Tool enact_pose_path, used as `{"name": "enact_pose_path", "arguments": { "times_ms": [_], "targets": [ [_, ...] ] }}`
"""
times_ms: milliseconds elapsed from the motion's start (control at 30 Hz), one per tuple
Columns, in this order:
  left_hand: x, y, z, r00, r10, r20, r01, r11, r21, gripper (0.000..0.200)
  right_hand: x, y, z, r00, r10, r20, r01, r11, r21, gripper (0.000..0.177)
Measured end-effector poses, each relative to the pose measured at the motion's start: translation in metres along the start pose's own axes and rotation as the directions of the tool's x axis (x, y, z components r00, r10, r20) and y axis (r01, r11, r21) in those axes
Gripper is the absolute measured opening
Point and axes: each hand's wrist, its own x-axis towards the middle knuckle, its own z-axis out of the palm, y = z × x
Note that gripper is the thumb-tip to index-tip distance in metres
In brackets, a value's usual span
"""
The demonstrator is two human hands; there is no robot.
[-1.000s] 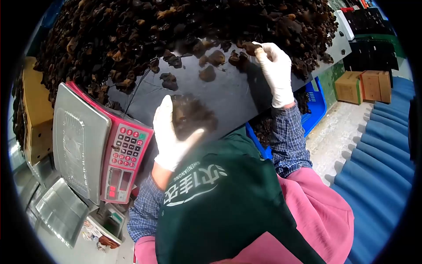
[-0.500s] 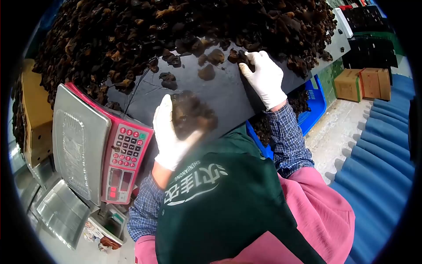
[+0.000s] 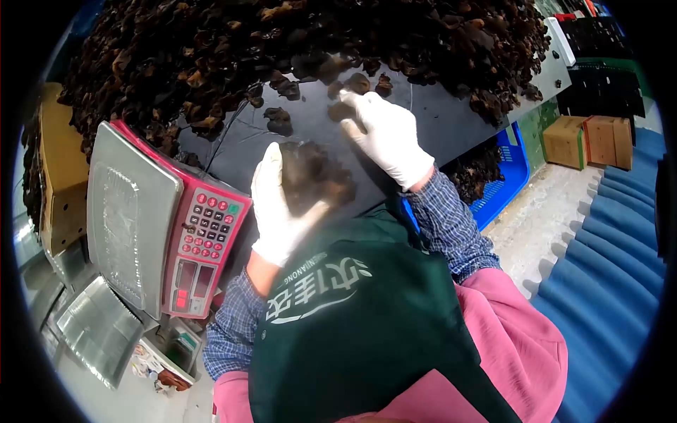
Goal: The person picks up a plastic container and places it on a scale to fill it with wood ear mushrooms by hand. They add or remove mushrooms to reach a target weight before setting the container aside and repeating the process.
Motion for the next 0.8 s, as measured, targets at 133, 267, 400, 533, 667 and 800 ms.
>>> {"name": "enact_pose_path", "arguments": {
  "times_ms": [133,267,400,533,667,800],
  "targets": [
    [0.016,0.025,-0.013,0.981,-0.16,0.111,0.18,0.962,-0.204,0.107,-0.002,-0.012,0.005,0.999,-0.041,0.02,0.029,0.904,0.426,0.028],
    [0.036,0.041,-0.012,0.998,-0.041,0.055,0.061,0.9,-0.431,0.082,0.01,-0.023,0.001,0.97,-0.154,0.188,-0.032,0.686,0.727,0.037],
    [0.002,0.005,-0.004,0.986,-0.149,0.073,0.158,0.976,-0.152,0.125,0.037,-0.031,0.035,0.945,-0.225,-0.237,0.294,0.903,0.313,0.028],
    [0.0,0.003,-0.002,0.986,-0.16,0.037,0.165,0.964,-0.208,0.124,0.026,-0.047,0.039,0.902,-0.43,0.03,0.373,0.814,0.445,0.035],
    [0.002,0.006,-0.005,0.974,-0.215,0.071,0.224,0.962,-0.157,0.12,0.017,-0.041,0.031,0.903,-0.425,0.061,0.308,0.74,0.598,0.033],
    [0.008,0.012,-0.008,0.953,-0.278,0.123,0.296,0.938,-0.178,0.111,0.026,-0.019,0.04,0.979,0.148,0.143,-0.186,0.341,0.921,0.046]
  ]
}}
